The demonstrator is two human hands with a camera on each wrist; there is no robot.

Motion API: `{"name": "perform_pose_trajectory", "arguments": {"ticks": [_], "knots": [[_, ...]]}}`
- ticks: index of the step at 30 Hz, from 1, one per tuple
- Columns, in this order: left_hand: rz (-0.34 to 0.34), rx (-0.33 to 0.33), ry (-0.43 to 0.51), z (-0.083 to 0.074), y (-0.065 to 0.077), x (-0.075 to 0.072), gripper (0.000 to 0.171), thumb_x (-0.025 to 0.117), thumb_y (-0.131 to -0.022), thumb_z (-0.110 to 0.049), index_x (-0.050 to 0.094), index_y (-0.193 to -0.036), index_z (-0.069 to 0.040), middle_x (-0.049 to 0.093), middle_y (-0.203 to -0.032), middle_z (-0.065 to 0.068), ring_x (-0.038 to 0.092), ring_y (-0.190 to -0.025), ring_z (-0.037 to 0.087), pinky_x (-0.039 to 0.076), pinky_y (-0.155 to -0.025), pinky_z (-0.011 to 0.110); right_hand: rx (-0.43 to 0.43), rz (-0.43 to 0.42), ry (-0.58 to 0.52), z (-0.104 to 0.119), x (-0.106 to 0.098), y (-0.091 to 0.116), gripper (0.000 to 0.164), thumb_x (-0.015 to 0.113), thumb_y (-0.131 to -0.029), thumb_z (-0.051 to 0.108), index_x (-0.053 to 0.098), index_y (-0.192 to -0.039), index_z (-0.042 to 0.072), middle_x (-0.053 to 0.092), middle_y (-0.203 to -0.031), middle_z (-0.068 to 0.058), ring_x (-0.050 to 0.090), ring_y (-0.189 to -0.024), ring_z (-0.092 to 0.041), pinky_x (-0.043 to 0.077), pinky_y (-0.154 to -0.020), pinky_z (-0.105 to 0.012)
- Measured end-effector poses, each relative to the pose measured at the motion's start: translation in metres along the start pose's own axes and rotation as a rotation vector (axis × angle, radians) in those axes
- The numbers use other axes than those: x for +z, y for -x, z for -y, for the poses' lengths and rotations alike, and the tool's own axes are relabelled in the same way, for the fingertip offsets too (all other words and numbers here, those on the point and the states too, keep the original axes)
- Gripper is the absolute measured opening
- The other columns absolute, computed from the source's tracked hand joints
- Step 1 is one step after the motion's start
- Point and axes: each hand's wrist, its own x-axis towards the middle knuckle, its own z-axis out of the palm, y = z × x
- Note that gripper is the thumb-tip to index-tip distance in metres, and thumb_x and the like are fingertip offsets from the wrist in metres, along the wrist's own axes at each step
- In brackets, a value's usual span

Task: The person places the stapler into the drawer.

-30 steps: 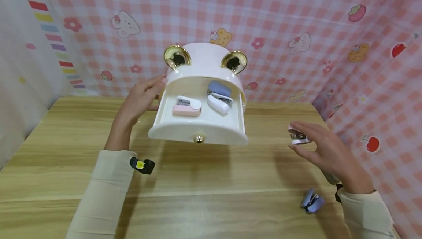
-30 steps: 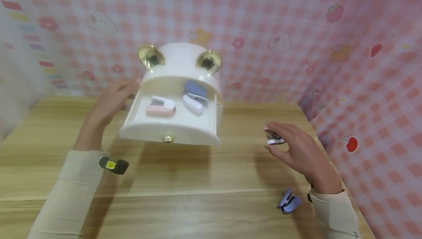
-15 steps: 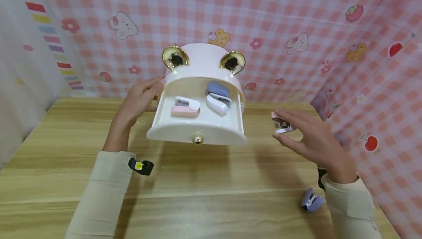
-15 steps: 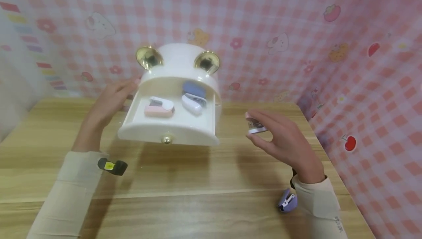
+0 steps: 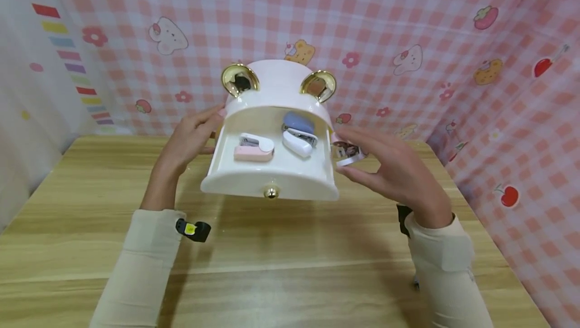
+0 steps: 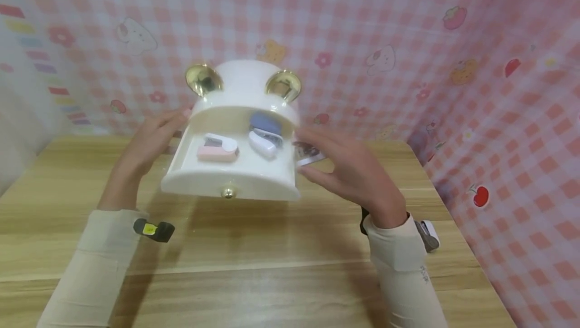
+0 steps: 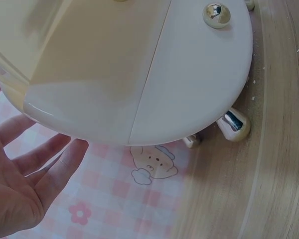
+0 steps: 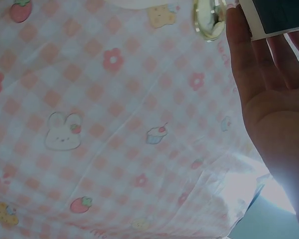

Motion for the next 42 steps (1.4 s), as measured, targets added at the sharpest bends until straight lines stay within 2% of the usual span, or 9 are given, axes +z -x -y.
{"name": "perform_pose_trajectory", "arguments": {"ticks": [4,11,18,24,27,31,36,42], "knots": [[0.0,0.003,0.003,-0.002,-0.001,0.0,0.065,0.045,-0.104,-0.057,0.042,-0.156,-0.018,0.051,-0.147,0.015,0.057,-0.116,0.033,0.062,-0.084,0.041,-0.017,0.019,-0.011,0.005,0.0,-0.015,0.069,0.091,-0.074,0.008,0.064,-0.137,0.005,0.068,-0.129,-0.005,0.065,-0.115,-0.021,0.053,-0.097,-0.038],[-0.01,0.012,0.01,-0.002,0.001,-0.001,0.063,0.046,-0.104,-0.055,0.043,-0.156,-0.018,0.052,-0.146,0.014,0.058,-0.114,0.032,0.062,-0.082,0.04,-0.053,0.061,-0.042,0.01,0.005,-0.032,0.064,0.091,-0.076,0.014,0.066,-0.134,0.005,0.068,-0.13,-0.006,0.062,-0.121,-0.023,0.051,-0.102,-0.04],[-0.008,0.016,0.032,-0.002,0.0,0.0,0.063,0.047,-0.104,-0.054,0.043,-0.156,-0.017,0.053,-0.145,0.016,0.059,-0.115,0.034,0.062,-0.082,0.04,-0.083,0.167,-0.09,0.011,0.01,-0.047,0.059,0.089,-0.079,0.015,0.067,-0.133,0.007,0.067,-0.131,-0.006,0.063,-0.114,-0.02,0.056,-0.091,-0.037],[-0.001,0.011,0.051,-0.001,0.0,0.003,0.064,0.048,-0.104,-0.055,0.044,-0.155,-0.018,0.054,-0.145,0.016,0.06,-0.117,0.035,0.062,-0.083,0.04,-0.048,0.259,-0.149,0.009,0.017,-0.051,0.054,0.086,-0.083,0.012,0.067,-0.133,0.007,0.067,-0.131,-0.006,0.063,-0.114,-0.019,0.057,-0.087,-0.036],[0.001,0.007,0.04,-0.002,0.0,0.005,0.064,0.048,-0.103,-0.056,0.043,-0.156,-0.019,0.054,-0.144,0.016,0.06,-0.116,0.033,0.062,-0.084,0.041,-0.03,0.294,-0.161,0.007,0.019,-0.051,0.052,0.086,-0.083,0.01,0.069,-0.131,0.007,0.069,-0.125,-0.006,0.065,-0.108,-0.017,0.058,-0.084,-0.036],[-0.001,0.011,0.019,-0.003,0.0,0.005,0.064,0.047,-0.104,-0.056,0.043,-0.156,-0.018,0.055,-0.142,0.016,0.059,-0.115,0.032,0.062,-0.085,0.043,-0.013,0.314,-0.139,0.007,0.022,-0.053,0.05,0.086,-0.083,0.009,0.07,-0.131,0.01,0.07,-0.123,-0.004,0.066,-0.106,-0.016,0.059,-0.083,-0.034],[-0.005,0.012,0.015,-0.004,0.0,0.005,0.065,0.046,-0.104,-0.056,0.043,-0.156,-0.017,0.055,-0.142,0.016,0.059,-0.114,0.033,0.062,-0.084,0.041,-0.003,0.329,-0.084,0.006,0.029,-0.057,0.046,0.085,-0.085,0.014,0.071,-0.129,0.013,0.069,-0.125,-0.003,0.064,-0.112,-0.016,0.057,-0.088,-0.035],[-0.008,0.012,0.039,-0.005,0.0,0.005,0.064,0.048,-0.104,-0.054,0.044,-0.155,-0.016,0.054,-0.143,0.017,0.06,-0.115,0.033,0.062,-0.082,0.04,-0.047,0.307,-0.024,0.006,0.036,-0.059,0.043,0.084,-0.086,0.015,0.071,-0.126,0.011,0.069,-0.124,-0.006,0.062,-0.117,-0.02,0.056,-0.093,-0.038]]}}
